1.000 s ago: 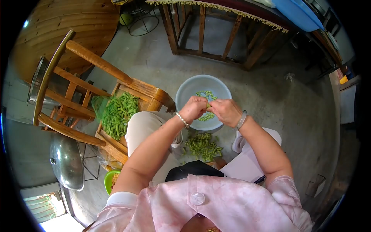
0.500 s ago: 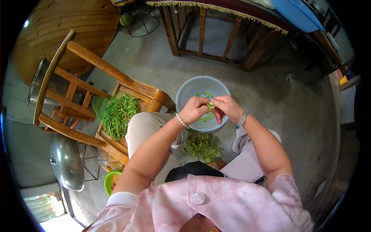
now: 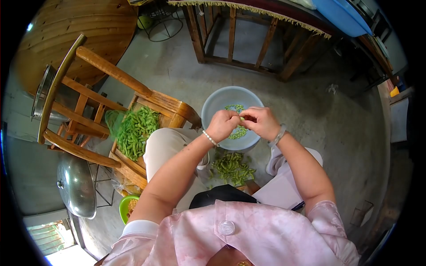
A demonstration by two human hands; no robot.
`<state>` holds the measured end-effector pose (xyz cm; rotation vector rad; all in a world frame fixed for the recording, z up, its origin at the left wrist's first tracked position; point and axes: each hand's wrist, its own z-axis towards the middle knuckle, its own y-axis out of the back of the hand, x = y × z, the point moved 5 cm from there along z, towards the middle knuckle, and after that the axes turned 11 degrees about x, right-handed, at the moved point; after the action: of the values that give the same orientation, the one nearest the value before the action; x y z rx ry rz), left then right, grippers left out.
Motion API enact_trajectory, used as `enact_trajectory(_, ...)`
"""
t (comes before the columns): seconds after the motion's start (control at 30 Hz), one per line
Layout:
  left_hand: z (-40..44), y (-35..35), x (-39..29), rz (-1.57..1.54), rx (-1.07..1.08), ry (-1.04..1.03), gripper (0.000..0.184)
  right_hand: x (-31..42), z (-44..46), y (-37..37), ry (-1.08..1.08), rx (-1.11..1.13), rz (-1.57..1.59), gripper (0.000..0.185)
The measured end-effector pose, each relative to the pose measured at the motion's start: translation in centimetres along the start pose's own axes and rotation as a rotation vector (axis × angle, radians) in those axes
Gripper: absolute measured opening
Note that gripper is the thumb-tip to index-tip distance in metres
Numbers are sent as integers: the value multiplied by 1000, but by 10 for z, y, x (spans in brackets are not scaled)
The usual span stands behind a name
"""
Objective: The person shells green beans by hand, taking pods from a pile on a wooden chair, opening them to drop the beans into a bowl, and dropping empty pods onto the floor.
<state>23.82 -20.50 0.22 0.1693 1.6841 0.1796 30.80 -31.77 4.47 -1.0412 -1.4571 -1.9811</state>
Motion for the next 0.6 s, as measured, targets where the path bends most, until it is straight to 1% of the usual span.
enact_trajectory(0.1, -2, -4, 1, -439, 109, 169, 22, -3, -1, -1, -81, -6, 173, 11)
enact_trajectory(0.2, -1, -6, 6, -663, 121, 283, 20, 4, -2, 0, 66, -45, -74, 12)
enact_trajectory(0.3, -3, -7, 7, -714, 177, 332, 21, 13, -3, 0, 157, -77, -193, 13)
enact_trajectory(0.4, -4, -8, 7, -789, 180, 308, 20, 3, -3, -5, 4, -65, 80, 12)
enact_trajectory(0.5, -2, -8, -2, -528, 157, 200, 20, -23, -4, -11, -341, 34, 678, 13)
enact_trajectory(0.6, -1, -7, -3, -316, 146, 110, 22, -23, -4, -10, -411, 57, 833, 14)
